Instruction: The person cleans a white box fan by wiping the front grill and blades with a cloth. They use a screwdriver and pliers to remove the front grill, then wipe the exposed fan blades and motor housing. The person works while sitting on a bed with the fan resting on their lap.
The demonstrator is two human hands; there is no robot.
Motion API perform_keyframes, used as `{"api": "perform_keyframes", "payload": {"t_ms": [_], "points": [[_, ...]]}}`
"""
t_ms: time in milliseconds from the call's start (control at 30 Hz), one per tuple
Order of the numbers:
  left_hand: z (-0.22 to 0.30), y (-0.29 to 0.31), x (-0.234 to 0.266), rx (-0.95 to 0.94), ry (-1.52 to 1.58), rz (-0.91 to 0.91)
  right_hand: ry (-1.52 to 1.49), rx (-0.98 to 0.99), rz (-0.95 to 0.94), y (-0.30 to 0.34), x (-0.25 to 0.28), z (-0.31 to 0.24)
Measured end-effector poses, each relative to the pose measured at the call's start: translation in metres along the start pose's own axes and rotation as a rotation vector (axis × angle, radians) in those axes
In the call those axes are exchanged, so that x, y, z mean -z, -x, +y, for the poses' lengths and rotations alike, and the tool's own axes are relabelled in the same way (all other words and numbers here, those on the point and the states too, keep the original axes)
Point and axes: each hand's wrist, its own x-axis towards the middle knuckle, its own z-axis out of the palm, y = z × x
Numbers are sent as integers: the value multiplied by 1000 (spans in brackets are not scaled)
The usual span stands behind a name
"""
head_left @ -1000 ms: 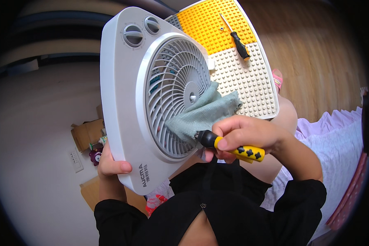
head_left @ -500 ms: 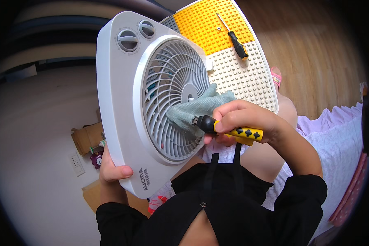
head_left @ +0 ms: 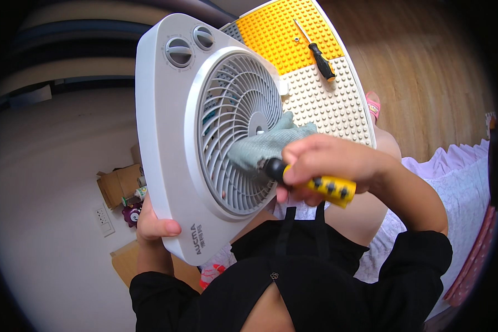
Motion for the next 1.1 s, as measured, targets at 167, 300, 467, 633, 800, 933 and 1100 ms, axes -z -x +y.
{"api": "perform_keyframes", "payload": {"t_ms": [167, 300, 467, 633, 800, 933, 1100], "points": [[1, 0, -4, 8, 11, 43, -169, -41, 10, 1, -12, 0], [-2, 0, -2, -10, 6, 53, -488, -23, 64, -9, 10, 9], [4, 4, -4, 6, 19, 77, -262, 72, 16, 5, 5, 25], [1, 3, -10, 17, 39, 109, -186, 57, -40, 14, 0, 40], [1, 1, -5, -53, 8, 70, -217, 109, 5, 12, -7, 32], [-2, 1, -6, -60, 4, 43, -178, 79, -6, 9, -6, 31], [-2, 1, -5, -41, -21, 30, -185, 26, 31, -1, -10, 24]]}}
